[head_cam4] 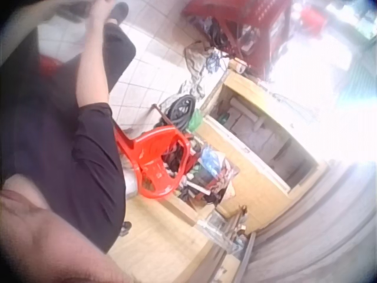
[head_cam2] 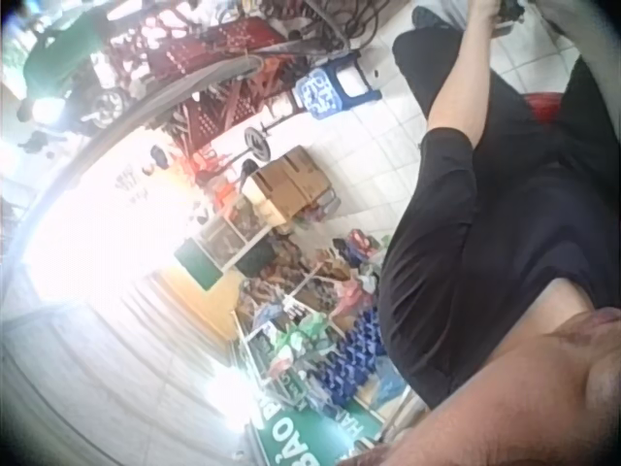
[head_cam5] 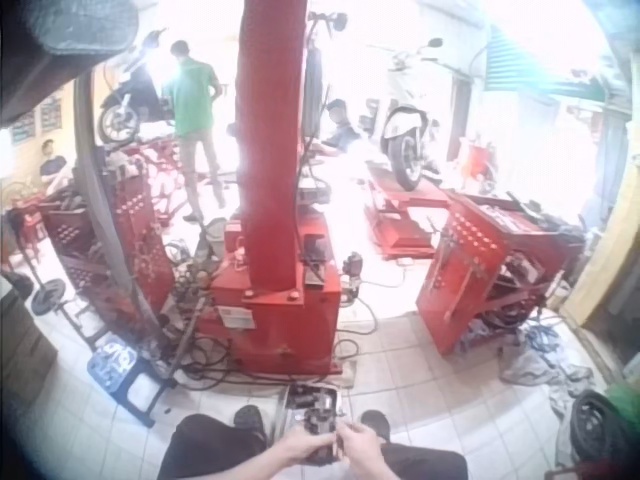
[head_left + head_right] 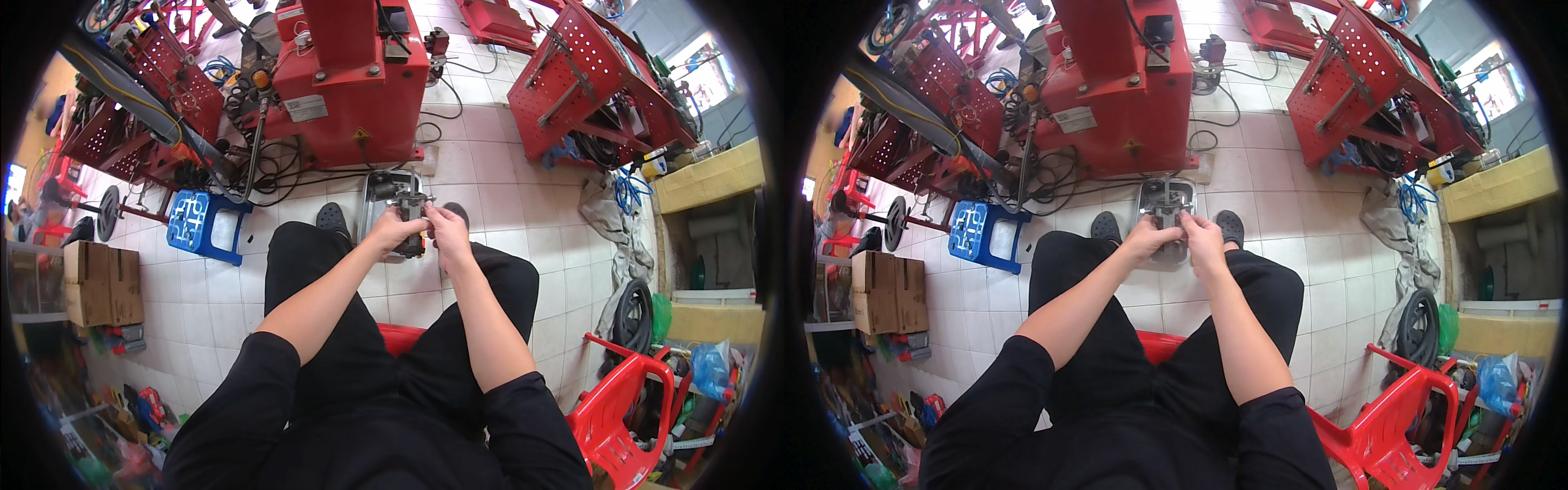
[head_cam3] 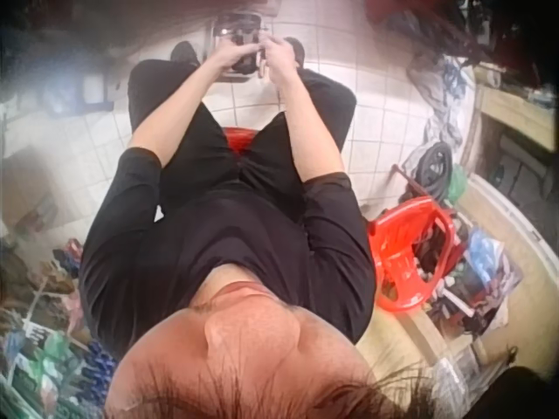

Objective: The person sits on a red chair in a workshop and assembles a mechanical part, likely a carburetor, using various tools. They use a screwdriver to tighten screws and a wrench to adjust bolts on the component, occasionally picking up small parts from a tray on the floor.

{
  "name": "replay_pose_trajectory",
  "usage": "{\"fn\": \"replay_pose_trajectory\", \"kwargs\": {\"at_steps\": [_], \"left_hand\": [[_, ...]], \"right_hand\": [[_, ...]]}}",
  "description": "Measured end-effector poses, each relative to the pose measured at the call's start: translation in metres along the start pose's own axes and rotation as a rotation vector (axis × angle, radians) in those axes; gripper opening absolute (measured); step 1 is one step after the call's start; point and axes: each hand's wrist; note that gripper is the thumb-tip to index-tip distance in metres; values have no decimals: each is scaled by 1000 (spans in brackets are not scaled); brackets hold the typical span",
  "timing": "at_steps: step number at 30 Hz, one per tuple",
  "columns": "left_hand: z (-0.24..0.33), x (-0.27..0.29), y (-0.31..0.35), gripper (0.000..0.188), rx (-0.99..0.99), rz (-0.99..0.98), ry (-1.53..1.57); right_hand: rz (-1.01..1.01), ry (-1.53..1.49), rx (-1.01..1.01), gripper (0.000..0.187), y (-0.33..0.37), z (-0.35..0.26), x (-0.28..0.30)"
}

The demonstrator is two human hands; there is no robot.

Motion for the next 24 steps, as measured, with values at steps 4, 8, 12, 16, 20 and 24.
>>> {"fn": "replay_pose_trajectory", "kwargs": {"at_steps": [4, 8, 12, 16, 20, 24], "left_hand": [[8, 1, 6, 38, 36, 20, -7], [6, 3, 2, 39, 31, -65, 22], [3, 4, 1, 38, 1, -65, 6], [5, 7, 4, 40, -23, -93, 9], [12, 10, 6, 43, 10, -118, -184], [13, 13, 7, 47, 44, -41, -378]], "right_hand": [[5, -167, -21, 30, -3, 9, -3], [-95, -229, 0, 32, -11, 18, 5], [-195, -321, -75, 31, -16, 16, 12], [-221, -361, -63, 33, -7, 11, 5], [-301, -300, -62, 33, -11, 12, 13], [-300, -299, -61, 31, -11, 15, 12]]}}
Point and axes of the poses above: each hand's wrist, its own y-axis away from the middle knuckle, its own x-axis out of the back of the hand, z = x × y, and after that the axes turned 12 degrees about -y, right-handed
